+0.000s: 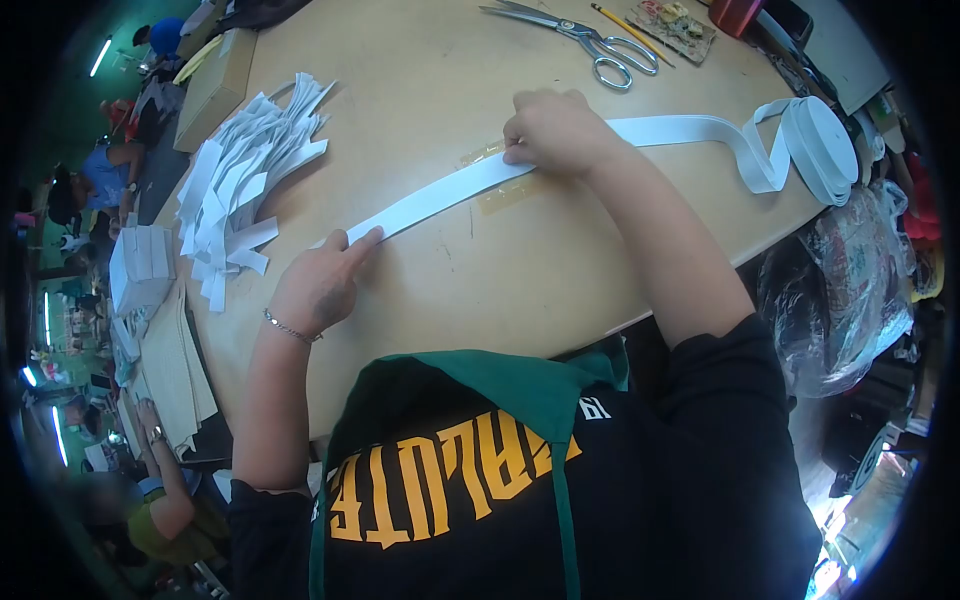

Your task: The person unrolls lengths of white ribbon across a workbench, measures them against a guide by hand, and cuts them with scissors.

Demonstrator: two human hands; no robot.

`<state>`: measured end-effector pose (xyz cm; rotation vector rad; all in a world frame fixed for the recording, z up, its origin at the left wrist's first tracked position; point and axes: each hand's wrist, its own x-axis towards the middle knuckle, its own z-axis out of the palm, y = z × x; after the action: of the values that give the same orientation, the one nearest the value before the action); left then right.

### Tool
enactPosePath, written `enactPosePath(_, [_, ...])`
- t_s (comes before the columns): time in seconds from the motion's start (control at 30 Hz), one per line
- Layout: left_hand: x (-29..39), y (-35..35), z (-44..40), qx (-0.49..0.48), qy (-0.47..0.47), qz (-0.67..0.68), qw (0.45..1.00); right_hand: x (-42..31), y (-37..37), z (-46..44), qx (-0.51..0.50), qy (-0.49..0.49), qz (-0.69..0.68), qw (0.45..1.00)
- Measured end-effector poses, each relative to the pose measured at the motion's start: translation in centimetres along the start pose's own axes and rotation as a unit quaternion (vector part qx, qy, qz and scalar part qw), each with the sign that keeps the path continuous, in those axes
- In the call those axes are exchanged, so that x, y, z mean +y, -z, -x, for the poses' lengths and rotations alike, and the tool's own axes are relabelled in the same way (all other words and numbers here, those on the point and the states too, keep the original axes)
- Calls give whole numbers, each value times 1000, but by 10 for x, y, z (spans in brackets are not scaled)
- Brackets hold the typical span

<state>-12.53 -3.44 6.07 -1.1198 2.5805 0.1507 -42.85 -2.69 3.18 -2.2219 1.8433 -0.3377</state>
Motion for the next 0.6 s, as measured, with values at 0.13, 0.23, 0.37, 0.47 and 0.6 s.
enactPosePath(0.13, [-3, -2, -1, 8, -24, 0, 1000, -45, -35, 24, 139, 79, 116, 980])
enactPosePath(0.23, [-2, -3, 0, 9, -27, 0, 1000, -78, -70, 44, 160, 128, 71, 976])
enactPosePath(0.37, [-3, -5, 0, 12, -30, -6, 999, -88, -75, 46, 128, 76, 29, 988])
enactPosePath(0.47, [-3, -3, -1, 13, -30, -7, 999, -88, -71, 45, 93, 60, 37, 993])
enactPosePath(0.6, [7, 1, 2, 9, 16, -20, 1000, -91, -67, 44, 83, 52, 39, 994])
